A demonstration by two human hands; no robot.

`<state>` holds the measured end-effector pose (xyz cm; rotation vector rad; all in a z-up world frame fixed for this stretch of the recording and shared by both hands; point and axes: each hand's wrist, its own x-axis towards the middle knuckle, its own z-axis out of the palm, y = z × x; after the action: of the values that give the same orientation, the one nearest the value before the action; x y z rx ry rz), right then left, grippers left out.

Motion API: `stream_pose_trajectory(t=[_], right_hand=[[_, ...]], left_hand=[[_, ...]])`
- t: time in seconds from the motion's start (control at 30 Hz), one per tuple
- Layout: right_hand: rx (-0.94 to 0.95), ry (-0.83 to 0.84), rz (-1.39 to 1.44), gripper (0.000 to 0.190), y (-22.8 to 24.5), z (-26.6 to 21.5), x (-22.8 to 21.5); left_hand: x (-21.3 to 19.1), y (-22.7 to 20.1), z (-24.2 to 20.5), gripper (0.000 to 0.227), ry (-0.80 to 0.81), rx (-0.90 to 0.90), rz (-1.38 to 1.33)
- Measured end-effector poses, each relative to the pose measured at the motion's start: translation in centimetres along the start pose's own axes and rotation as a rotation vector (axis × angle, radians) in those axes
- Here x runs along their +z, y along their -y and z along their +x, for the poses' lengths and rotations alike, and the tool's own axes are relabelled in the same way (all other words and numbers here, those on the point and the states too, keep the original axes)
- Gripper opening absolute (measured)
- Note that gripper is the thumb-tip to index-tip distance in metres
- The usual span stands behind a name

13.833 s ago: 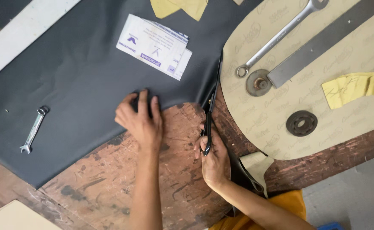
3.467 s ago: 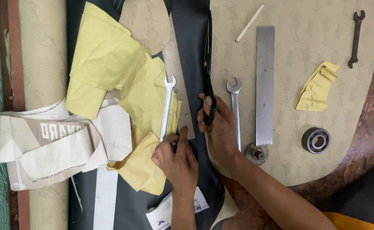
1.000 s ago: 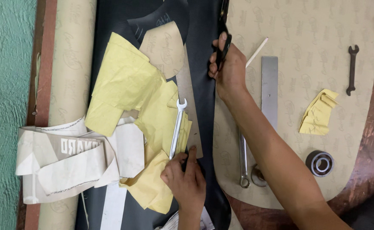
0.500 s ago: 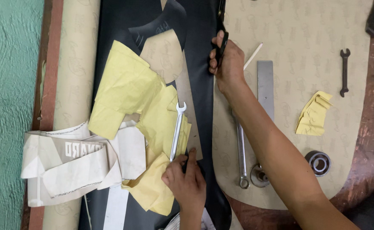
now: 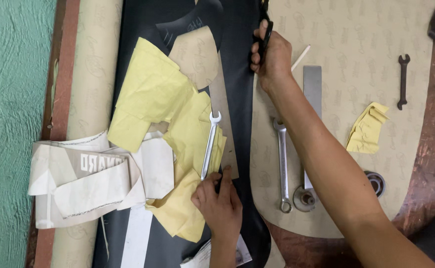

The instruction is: The person cuts a shape out of black vinyl using shears. They place a light-colored template on the vinyl, mark around it with a white tool, and then cut the vinyl along the marked lines.

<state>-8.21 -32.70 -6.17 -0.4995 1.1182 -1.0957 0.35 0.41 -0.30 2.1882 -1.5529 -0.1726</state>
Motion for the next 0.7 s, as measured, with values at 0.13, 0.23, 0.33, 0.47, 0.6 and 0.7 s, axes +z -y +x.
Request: stream_pose_trajectory(t=[0.13, 0.23, 0.33, 0.47, 0.6, 0.7], right_hand=[[-0.001, 0.012, -0.044, 0.042, 0.9, 3.4, -0.1], [-0.032, 0.032, -0.021, 0.041, 2.0, 6.6, 0.0], [-0.063, 0.044, -0.025, 0.038, 2.1, 8.1, 0.4], [-0.003, 0.057, -0.017, 0.027, 2.0, 9.1, -0.4], [-0.008, 0.051, -0.044, 0.033, 0.8, 12.5, -1.7], [-0.074, 0.187, 0.081, 0.034, -0.2, 16.9, -2.3]], left_hand=[[0.1, 0.0, 0.1, 0.044, 0.001, -0.002, 0.001], [0.0, 0.1, -0.1, 0.044, 0.019, -0.010, 0.003], [0.0, 0.2, 0.0, 0.044, 0.041, -0.012, 0.006], [0.1, 0.2, -0.2, 0.046, 0.029, 0.002, 0.006], [0.2, 0.2, 0.0, 0.046, -0.006, 0.011, 0.000], [0.2, 0.1, 0.0, 0.044, 0.014, 0.009, 0.011]])
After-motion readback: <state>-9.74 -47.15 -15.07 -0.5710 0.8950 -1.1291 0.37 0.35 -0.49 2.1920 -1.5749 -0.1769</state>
